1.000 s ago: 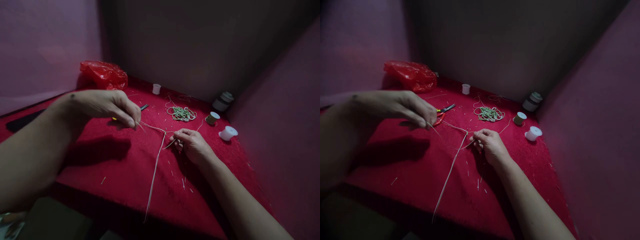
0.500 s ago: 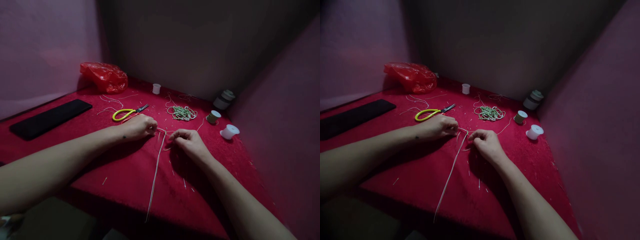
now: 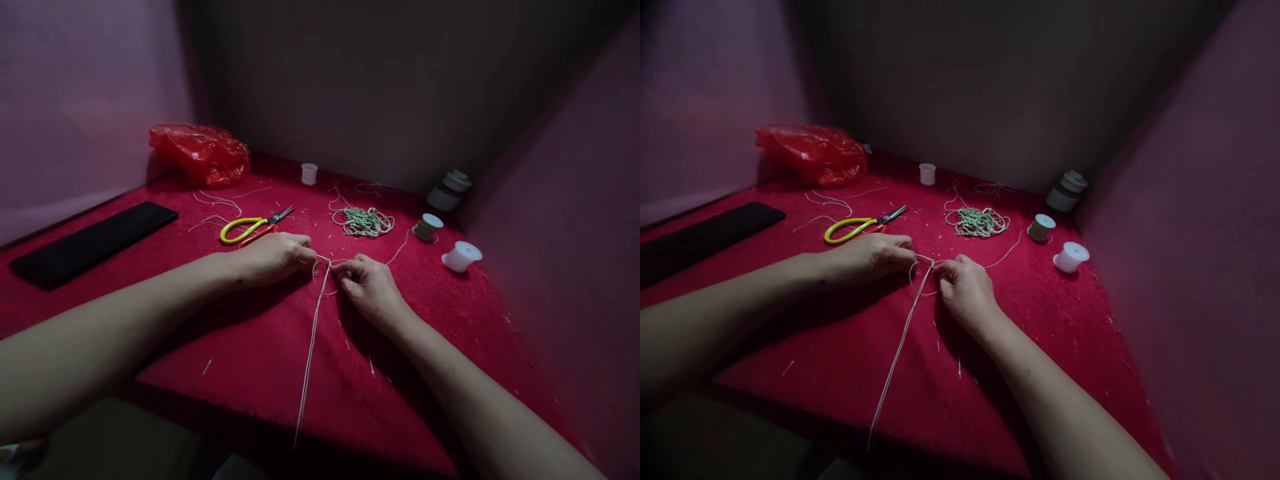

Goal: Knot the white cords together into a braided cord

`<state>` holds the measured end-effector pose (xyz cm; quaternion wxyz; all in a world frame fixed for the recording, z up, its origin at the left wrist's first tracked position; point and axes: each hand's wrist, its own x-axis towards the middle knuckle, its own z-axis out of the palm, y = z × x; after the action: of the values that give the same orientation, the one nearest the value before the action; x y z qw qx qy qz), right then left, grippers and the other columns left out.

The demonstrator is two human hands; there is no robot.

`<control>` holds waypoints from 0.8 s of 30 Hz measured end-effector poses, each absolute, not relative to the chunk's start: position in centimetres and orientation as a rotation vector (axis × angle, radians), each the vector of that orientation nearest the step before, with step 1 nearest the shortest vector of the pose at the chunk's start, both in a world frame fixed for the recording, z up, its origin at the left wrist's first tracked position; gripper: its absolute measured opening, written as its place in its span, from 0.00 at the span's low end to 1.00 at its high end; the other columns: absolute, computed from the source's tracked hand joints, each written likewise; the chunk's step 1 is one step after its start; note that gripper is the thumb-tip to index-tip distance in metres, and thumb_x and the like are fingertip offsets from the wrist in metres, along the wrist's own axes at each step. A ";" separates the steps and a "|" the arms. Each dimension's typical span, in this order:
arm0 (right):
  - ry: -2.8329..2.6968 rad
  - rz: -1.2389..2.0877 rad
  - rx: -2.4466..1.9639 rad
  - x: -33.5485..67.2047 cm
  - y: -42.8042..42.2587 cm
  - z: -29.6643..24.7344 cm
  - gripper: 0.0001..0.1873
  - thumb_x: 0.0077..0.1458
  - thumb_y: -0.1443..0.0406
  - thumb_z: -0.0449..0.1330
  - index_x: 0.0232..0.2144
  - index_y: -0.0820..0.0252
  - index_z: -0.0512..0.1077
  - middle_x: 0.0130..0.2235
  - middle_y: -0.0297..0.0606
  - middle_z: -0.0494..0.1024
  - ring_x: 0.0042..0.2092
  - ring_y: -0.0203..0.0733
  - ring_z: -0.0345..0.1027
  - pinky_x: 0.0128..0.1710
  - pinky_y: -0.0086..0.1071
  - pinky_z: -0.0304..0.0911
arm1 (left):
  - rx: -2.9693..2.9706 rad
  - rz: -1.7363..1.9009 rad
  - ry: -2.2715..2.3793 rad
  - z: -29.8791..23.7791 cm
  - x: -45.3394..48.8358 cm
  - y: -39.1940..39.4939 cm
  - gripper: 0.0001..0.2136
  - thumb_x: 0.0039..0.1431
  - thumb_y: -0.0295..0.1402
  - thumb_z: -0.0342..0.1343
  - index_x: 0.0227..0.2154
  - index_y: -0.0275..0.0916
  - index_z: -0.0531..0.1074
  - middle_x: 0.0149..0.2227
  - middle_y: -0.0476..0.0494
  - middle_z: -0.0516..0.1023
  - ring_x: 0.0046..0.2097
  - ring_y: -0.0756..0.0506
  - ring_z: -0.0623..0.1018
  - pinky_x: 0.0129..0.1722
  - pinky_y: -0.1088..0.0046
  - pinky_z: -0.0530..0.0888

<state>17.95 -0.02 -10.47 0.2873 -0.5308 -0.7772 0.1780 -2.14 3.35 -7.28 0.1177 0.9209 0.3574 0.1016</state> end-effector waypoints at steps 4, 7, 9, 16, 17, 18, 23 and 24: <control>-2.058 0.496 -1.438 17.8 0.1 -10.6 0.11 0.49 0.69 0.55 0.33 0.57 0.77 0.28 0.36 0.70 0.29 0.37 0.63 0.31 0.30 0.58 | 2.735 0.271 1.010 -7.2 -2.0 3.1 0.10 0.56 0.29 0.48 0.25 0.37 0.74 0.27 0.47 0.66 0.27 0.53 0.65 0.28 0.78 0.58; -2.031 0.516 -1.470 17.6 0.1 -10.6 0.10 0.49 0.68 0.57 0.33 0.54 0.77 0.27 0.35 0.69 0.30 0.37 0.63 0.32 0.30 0.58 | 2.789 0.305 1.031 -7.9 -1.5 2.9 0.11 0.58 0.31 0.46 0.29 0.39 0.73 0.28 0.48 0.66 0.28 0.53 0.65 0.27 0.78 0.58; -2.014 0.533 -1.486 17.5 0.1 -10.6 0.10 0.48 0.67 0.58 0.34 0.52 0.77 0.27 0.34 0.68 0.30 0.36 0.62 0.32 0.30 0.58 | 2.838 0.317 1.051 -8.6 -1.1 2.8 0.11 0.59 0.32 0.45 0.31 0.39 0.73 0.30 0.48 0.66 0.27 0.53 0.65 0.26 0.78 0.58; -1.980 0.583 -1.483 17.3 -0.1 -10.5 0.09 0.47 0.65 0.61 0.34 0.50 0.77 0.27 0.33 0.68 0.30 0.36 0.61 0.31 0.30 0.57 | 2.902 0.463 1.158 -10.1 -0.4 2.7 0.14 0.60 0.37 0.43 0.29 0.38 0.72 0.27 0.48 0.65 0.25 0.53 0.64 0.23 0.77 0.56; -1.974 0.573 -1.484 17.2 -0.2 -10.5 0.09 0.47 0.65 0.61 0.34 0.51 0.77 0.27 0.33 0.68 0.30 0.36 0.61 0.31 0.30 0.57 | 2.910 0.464 1.177 -10.1 -0.3 2.6 0.14 0.60 0.37 0.43 0.29 0.38 0.72 0.27 0.48 0.65 0.25 0.53 0.64 0.23 0.76 0.55; -1.968 0.558 -1.486 17.2 -0.2 -10.5 0.09 0.47 0.65 0.60 0.33 0.51 0.77 0.26 0.33 0.67 0.29 0.36 0.61 0.31 0.30 0.57 | 2.921 0.454 1.194 -10.1 -0.2 2.5 0.14 0.60 0.36 0.43 0.28 0.37 0.72 0.26 0.48 0.65 0.25 0.53 0.63 0.22 0.76 0.55; -1.943 0.487 -1.459 16.7 -0.2 -10.7 0.07 0.50 0.63 0.58 0.27 0.54 0.77 0.25 0.33 0.67 0.28 0.34 0.60 0.29 0.28 0.55 | 2.979 0.354 1.267 -9.9 0.4 2.0 0.12 0.59 0.33 0.44 0.27 0.36 0.71 0.26 0.47 0.66 0.22 0.54 0.61 0.21 0.75 0.53; -1.945 0.481 -1.448 16.7 -0.2 -10.7 0.08 0.50 0.62 0.58 0.25 0.55 0.76 0.25 0.33 0.67 0.27 0.34 0.60 0.29 0.28 0.55 | 2.976 0.339 1.275 -9.9 0.4 2.0 0.12 0.59 0.33 0.44 0.27 0.36 0.71 0.26 0.47 0.66 0.22 0.53 0.62 0.21 0.75 0.54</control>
<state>16.68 -0.21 -10.70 0.3285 -0.5531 -0.7433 0.1836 0.41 1.97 -9.90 -0.0569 0.9128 0.3909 0.1041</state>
